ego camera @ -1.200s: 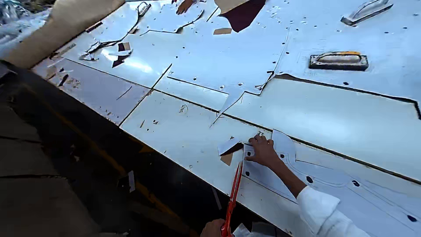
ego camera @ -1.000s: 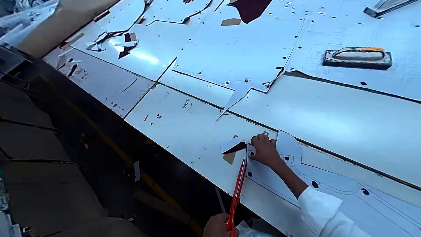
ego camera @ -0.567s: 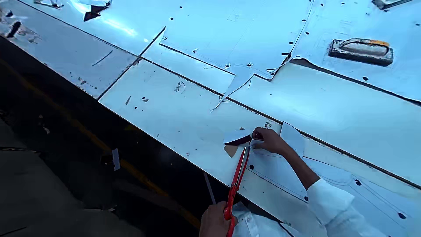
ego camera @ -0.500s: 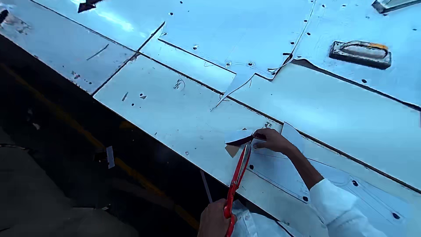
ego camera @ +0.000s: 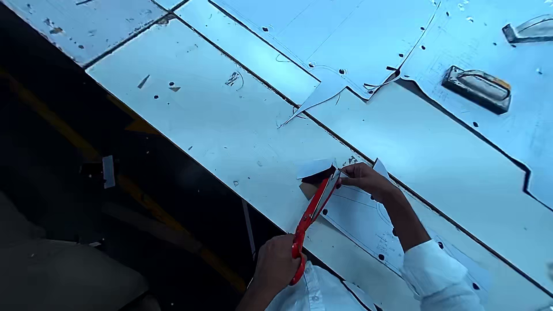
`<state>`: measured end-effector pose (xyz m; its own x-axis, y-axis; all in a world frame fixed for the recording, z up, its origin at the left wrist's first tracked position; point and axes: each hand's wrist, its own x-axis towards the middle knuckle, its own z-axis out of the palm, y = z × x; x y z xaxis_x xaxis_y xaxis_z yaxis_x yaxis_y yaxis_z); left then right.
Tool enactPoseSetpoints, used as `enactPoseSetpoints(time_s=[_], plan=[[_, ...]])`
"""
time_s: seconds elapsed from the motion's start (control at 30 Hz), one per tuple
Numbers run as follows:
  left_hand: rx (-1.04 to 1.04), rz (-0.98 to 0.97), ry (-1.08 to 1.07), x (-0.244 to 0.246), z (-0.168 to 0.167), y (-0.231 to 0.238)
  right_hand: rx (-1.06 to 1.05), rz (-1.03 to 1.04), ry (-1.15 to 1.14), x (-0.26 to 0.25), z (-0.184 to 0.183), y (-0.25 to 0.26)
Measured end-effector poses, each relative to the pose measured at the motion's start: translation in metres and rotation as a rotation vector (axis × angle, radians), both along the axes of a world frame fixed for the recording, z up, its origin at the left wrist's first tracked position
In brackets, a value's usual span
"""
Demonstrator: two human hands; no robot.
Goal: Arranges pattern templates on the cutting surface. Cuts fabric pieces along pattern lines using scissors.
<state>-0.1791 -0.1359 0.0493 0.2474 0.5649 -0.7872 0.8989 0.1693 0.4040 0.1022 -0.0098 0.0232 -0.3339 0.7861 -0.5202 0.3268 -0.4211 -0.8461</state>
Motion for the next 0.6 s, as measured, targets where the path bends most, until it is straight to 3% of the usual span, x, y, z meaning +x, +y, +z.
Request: enactPoseSetpoints(time_s=[0.6], plan=[[0.057,0.038,-0.021,0.026,0.016,-0.004,0.065,-0.183,0.089,-0.003,0.009,-0.014]])
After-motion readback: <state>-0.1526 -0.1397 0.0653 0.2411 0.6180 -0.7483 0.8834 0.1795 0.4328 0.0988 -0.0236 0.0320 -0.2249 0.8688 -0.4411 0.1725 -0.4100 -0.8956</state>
